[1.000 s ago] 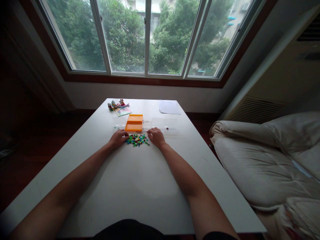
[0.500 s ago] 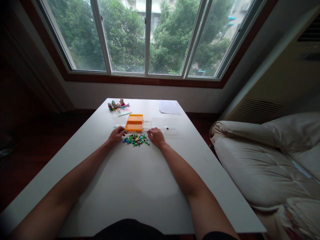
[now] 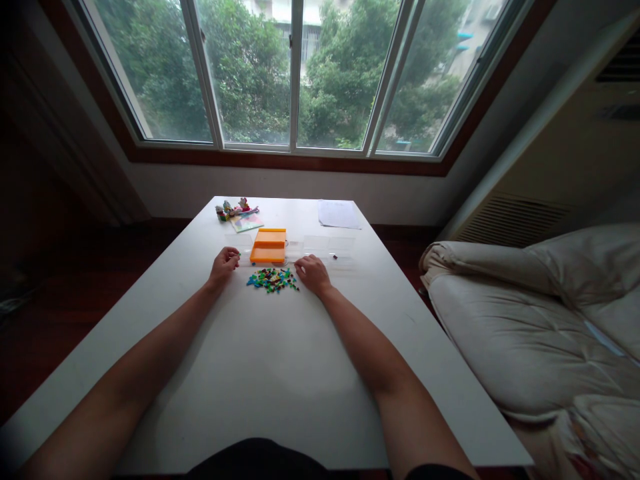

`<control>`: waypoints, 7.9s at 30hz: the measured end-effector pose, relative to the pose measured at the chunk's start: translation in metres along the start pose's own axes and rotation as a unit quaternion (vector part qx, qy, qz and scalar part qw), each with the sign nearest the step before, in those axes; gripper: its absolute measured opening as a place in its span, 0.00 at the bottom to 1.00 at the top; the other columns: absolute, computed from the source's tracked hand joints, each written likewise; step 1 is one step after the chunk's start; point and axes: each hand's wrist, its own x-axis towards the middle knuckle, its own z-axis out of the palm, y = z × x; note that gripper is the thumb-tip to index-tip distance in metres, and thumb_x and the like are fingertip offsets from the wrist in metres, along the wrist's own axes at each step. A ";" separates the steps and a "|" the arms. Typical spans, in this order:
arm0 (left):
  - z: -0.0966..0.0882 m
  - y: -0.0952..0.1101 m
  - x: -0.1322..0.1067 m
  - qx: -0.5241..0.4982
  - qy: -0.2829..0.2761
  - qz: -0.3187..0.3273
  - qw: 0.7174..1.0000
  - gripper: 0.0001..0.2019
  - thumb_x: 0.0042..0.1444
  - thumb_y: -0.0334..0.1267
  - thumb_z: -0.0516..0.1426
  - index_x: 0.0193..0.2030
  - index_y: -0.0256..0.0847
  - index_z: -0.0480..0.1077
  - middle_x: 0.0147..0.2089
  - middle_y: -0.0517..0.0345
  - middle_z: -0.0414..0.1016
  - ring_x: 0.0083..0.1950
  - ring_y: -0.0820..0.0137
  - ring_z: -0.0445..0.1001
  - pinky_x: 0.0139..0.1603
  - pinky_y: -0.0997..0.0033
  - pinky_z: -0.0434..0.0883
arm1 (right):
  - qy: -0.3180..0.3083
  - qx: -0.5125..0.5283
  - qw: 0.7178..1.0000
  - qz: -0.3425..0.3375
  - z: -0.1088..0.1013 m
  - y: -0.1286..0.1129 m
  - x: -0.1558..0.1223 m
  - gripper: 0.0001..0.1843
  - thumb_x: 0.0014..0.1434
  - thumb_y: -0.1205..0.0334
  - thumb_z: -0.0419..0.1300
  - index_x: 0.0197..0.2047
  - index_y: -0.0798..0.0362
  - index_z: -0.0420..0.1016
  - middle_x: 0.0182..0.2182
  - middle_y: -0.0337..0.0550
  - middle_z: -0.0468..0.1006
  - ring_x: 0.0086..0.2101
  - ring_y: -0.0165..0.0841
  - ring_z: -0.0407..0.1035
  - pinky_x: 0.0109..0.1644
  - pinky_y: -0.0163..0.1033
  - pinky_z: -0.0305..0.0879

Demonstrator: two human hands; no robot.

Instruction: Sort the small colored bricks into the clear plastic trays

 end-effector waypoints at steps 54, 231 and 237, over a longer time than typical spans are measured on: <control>0.016 0.025 -0.029 0.424 -0.194 0.239 0.852 0.17 0.67 0.41 0.50 0.50 0.45 0.79 0.52 0.51 0.79 0.53 0.58 0.70 0.60 0.56 0.68 | -0.005 0.011 1.000 -0.021 0.000 -0.002 -0.001 0.10 0.66 0.67 0.57 0.44 0.50 0.80 0.39 0.45 0.80 0.44 0.38 0.68 0.52 0.43 0.63; 0.004 0.037 -0.022 0.394 -0.281 0.126 0.866 0.13 0.55 0.49 0.58 0.34 0.42 0.75 0.33 0.57 0.77 0.32 0.70 0.70 0.31 0.72 0.62 | 0.147 0.007 0.979 0.142 -0.017 0.004 0.006 0.09 0.64 0.60 0.57 0.39 0.52 0.77 0.39 0.48 0.77 0.44 0.41 0.66 0.53 0.45 0.61; 0.004 0.038 -0.024 0.397 -0.276 0.126 0.866 0.09 0.53 0.46 0.59 0.35 0.44 0.76 0.32 0.58 0.76 0.32 0.69 0.70 0.32 0.72 0.62 | 0.172 -0.027 0.963 0.207 -0.014 0.016 0.006 0.09 0.63 0.59 0.58 0.38 0.52 0.77 0.38 0.49 0.77 0.43 0.42 0.65 0.52 0.45 0.59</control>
